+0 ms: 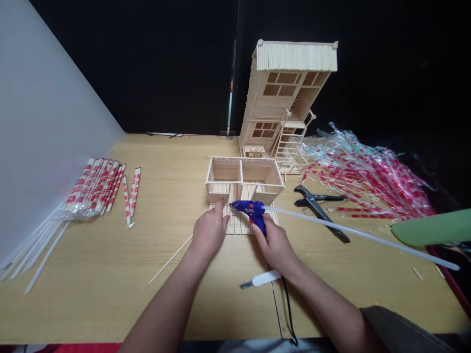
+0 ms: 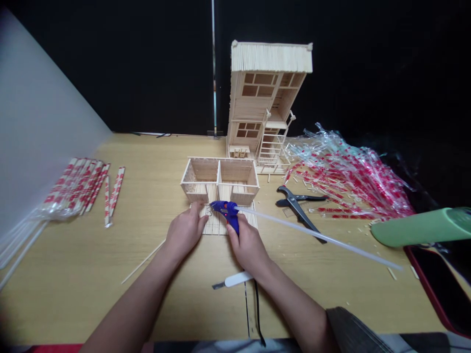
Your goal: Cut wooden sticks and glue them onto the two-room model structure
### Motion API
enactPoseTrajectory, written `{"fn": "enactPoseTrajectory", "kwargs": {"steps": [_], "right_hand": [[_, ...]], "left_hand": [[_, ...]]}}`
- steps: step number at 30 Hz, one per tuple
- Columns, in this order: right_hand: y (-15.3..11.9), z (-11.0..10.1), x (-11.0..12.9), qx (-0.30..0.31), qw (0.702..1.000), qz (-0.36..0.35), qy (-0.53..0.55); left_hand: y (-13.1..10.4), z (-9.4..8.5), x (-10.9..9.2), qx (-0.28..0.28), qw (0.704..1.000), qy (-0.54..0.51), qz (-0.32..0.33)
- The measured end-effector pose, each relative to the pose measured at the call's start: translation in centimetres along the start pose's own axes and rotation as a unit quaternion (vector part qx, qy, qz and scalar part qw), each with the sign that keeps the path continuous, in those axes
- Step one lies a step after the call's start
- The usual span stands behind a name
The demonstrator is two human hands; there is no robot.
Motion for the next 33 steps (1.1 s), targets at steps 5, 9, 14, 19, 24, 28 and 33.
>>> {"fn": "enactPoseTrajectory", "kwargs": {"steps": [5,9,14,19,24,28,33], "right_hand": [[-0.2,-0.6,-0.5,-0.012,1.000,0.011,-0.017],[-0.4,-0.9,-0.5,-0.017,1.000,0.016,-0.019],[-0.3,-0.2,0.1,0.006,1.000,0.007,-0.015],[-0.4,-0.6,-0.5,-0.003,0.999,0.016,-0.033],[-0.7,-1.5,-0.6,-0.006,0.999,0.021,-0.050],[-0.5,-1.3,0.0,0.008,0.999,0.011,-0.046],[-0.1,-1.1,0.0,0.017,0.998,0.013,-0.065]], "left_hand": [[0.0,0.0,0.0,-0.003,1.000,0.006,0.000],[0.1,0.1,0.1,0.007,1.000,0.003,-0.006],[0.1,-0.1,0.0,0.009,1.000,-0.005,-0.008],[0.1,0.0,0.0,0.006,1.000,-0.007,-0.003],[0.0,0.0,0.0,-0.002,1.000,-0.002,0.004],[0.0,-0.2,-0.1,-0.004,1.000,-0.003,0.003],[0.0,-0.2,0.0,-0.002,1.000,-0.010,0.001]]}}
Point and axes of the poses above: each hand's wrist, its own y-axis towards the middle knuckle, its own z-axis out of the palm, x = y × z, the point moved 5 cm from there along y, towards the middle knuckle, and after that the axes turned 7 degrees about z, right-handed, at the moved point
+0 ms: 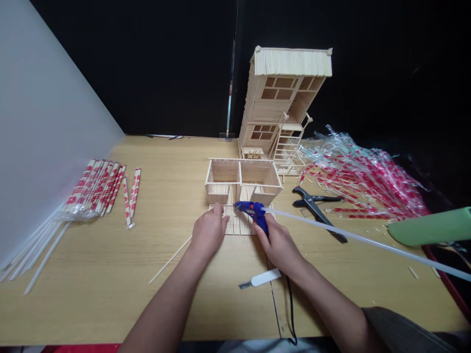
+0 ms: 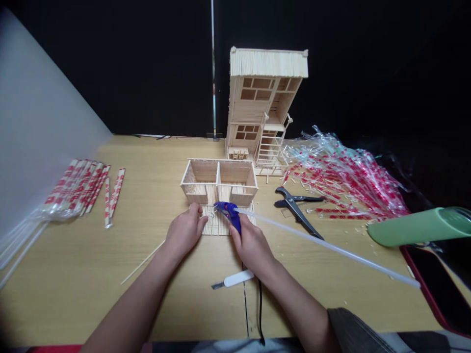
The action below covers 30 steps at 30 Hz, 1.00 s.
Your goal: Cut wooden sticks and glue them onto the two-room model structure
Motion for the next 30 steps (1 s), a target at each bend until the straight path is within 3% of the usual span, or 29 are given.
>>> {"fn": "enactPoseTrajectory", "kwargs": {"steps": [8,17,25,30], "right_hand": [[-1.5,-2.2,-1.2,-0.020,0.999,0.013,-0.022],[-0.4,-0.6,-0.5,-0.009,1.000,-0.010,-0.021],[-0.9,-1.5,-1.1,-0.030,0.999,-0.009,-0.021],[-1.1,-1.6,-1.0,-0.013,1.000,-0.009,-0.001]], "left_hand": [[0.1,0.6,0.3,0.026,0.999,0.038,0.010],[0.0,0.0,0.2,0.028,0.999,0.018,0.002],[0.1,-0.1,0.2,0.038,0.999,0.011,-0.005],[0.2,-0.1,0.3,0.032,0.999,0.003,-0.011]]}}
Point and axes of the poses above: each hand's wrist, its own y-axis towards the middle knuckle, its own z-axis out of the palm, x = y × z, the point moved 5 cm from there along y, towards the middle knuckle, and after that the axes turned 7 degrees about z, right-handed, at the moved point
